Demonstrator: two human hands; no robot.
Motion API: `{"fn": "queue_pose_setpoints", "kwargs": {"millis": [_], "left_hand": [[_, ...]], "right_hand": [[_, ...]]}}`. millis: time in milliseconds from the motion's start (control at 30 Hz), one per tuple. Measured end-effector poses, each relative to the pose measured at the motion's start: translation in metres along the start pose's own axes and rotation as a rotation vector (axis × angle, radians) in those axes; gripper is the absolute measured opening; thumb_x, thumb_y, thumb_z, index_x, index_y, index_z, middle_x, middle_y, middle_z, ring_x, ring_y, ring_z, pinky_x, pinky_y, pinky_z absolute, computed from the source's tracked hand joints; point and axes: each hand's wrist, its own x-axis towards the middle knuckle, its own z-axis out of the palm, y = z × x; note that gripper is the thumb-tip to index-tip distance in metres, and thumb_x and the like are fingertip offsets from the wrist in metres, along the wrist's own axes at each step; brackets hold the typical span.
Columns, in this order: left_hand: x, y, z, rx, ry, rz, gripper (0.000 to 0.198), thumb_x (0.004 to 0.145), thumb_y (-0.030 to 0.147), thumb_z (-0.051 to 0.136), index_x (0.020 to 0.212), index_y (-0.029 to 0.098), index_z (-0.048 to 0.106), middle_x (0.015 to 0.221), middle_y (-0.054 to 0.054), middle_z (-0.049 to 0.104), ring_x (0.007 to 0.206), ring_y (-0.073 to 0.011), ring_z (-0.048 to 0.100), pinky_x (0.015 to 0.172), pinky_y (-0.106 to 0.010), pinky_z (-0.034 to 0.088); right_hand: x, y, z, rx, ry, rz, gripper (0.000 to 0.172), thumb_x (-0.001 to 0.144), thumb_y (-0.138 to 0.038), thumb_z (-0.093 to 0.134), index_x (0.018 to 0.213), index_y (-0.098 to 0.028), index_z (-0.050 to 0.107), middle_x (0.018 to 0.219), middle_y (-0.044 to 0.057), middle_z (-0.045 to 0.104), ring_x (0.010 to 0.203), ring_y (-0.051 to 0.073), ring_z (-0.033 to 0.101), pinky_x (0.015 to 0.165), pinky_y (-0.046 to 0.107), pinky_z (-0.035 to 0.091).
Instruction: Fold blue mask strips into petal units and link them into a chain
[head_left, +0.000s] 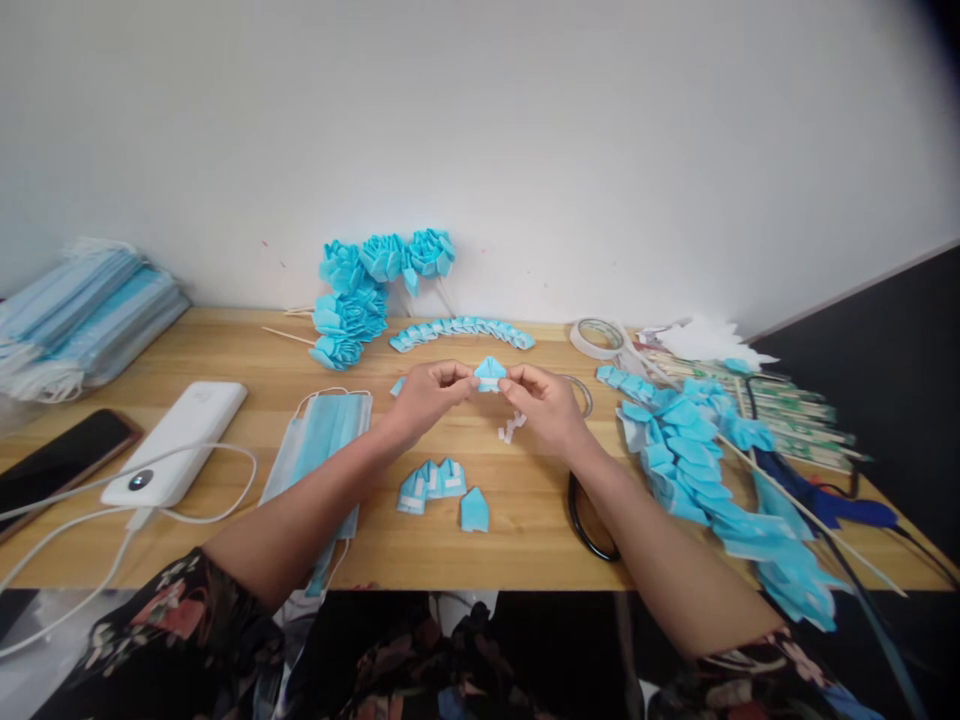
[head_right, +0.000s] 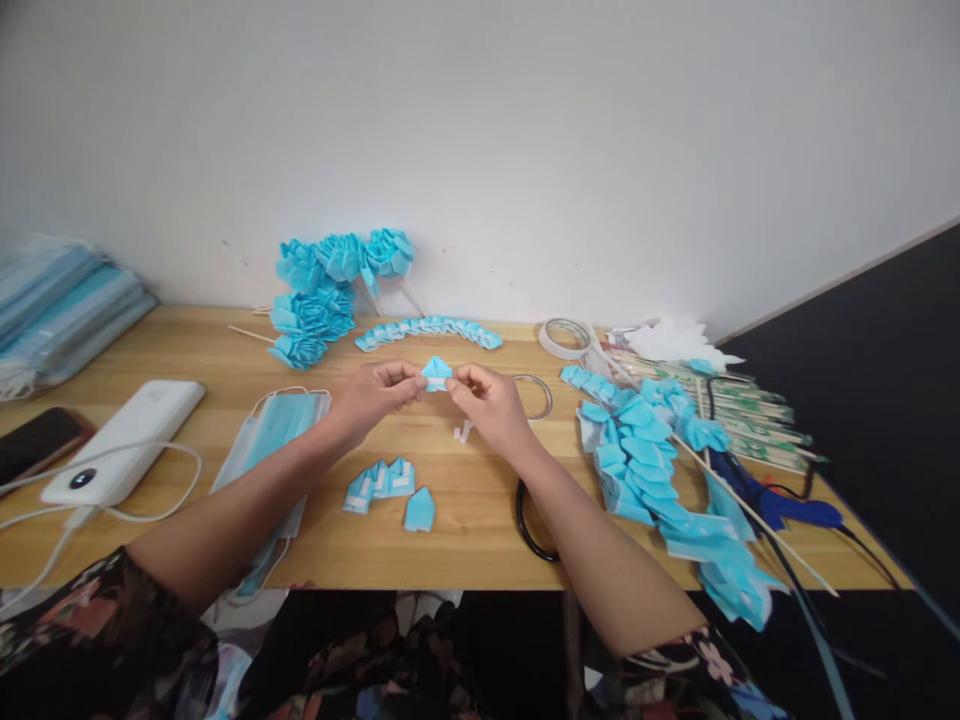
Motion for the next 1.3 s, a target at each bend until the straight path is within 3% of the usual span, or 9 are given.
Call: {"fn": "queue_pose_setpoints", "kwargs": {"millis": [100, 200, 333, 533, 833, 1300], "left_hand": [[0.001, 0.0, 0.0, -0.009, 0.058, -0.023, 0.022, 0.074, 0.035, 0.064, 0.068, 0.015, 0.059, 0.061, 0.002, 0.054, 0.053, -0.007, 0.04, 0.051, -0.022, 0.031], [0.001, -0.001, 0.0, -0.018, 0.089, -0.026, 0.022, 0.073, 0.036, 0.064, 0.068, 0.015, 0.058, 0.06, 0.003, 0.052, 0.053, -0.0068, 0.039, 0.05, -0.021, 0.03], [0.0, 0.0, 0.003, -0.037, 0.062, -0.018, 0.021, 0.071, 0.034, 0.065, 0.07, 0.014, 0.059, 0.062, 0.003, 0.052, 0.054, -0.0064, 0.039, 0.052, -0.022, 0.03], [-0.001, 0.001, 0.004, -0.023, -0.006, 0.02, 0.022, 0.072, 0.037, 0.064, 0.069, 0.015, 0.061, 0.061, 0.003, 0.053, 0.056, -0.0077, 0.04, 0.054, -0.022, 0.031], [0.0, -0.009, 0.004, 0.133, 0.018, 0.164, 0.019, 0.076, 0.032, 0.059, 0.072, 0.015, 0.065, 0.067, 0.0, 0.061, 0.064, -0.0107, 0.049, 0.061, -0.023, 0.037], [-0.001, -0.007, 0.004, 0.177, 0.02, 0.17, 0.018, 0.077, 0.032, 0.058, 0.071, 0.015, 0.063, 0.064, 0.001, 0.057, 0.062, -0.0106, 0.048, 0.06, -0.023, 0.036]], "right_hand": [[-0.002, -0.004, -0.001, -0.015, 0.079, -0.053, 0.02, 0.085, -0.036, 0.055, 0.091, -0.02, 0.064, 0.077, 0.0, 0.066, 0.067, 0.013, 0.06, 0.061, 0.024, 0.044], [-0.005, -0.011, 0.0, -0.174, 0.16, -0.172, 0.014, 0.086, -0.03, 0.054, 0.085, -0.021, 0.064, 0.076, 0.001, 0.068, 0.068, 0.014, 0.061, 0.066, 0.026, 0.046], [-0.009, -0.012, 0.002, -0.337, 0.096, -0.314, 0.012, 0.085, -0.023, 0.055, 0.078, -0.021, 0.064, 0.076, 0.002, 0.067, 0.072, 0.016, 0.061, 0.071, 0.028, 0.046], [-0.007, -0.008, 0.003, -0.42, 0.076, -0.323, 0.013, 0.087, -0.022, 0.054, 0.082, -0.022, 0.066, 0.078, 0.002, 0.068, 0.075, 0.017, 0.06, 0.072, 0.03, 0.044], [-0.008, -0.01, 0.004, -0.415, 0.039, -0.318, 0.011, 0.085, -0.023, 0.057, 0.077, -0.022, 0.064, 0.071, 0.001, 0.065, 0.07, 0.016, 0.059, 0.068, 0.029, 0.042], [-0.007, -0.01, 0.002, -0.392, -0.013, -0.317, 0.015, 0.087, -0.019, 0.052, 0.079, -0.02, 0.065, 0.072, 0.002, 0.065, 0.07, 0.015, 0.058, 0.069, 0.028, 0.04]]}}
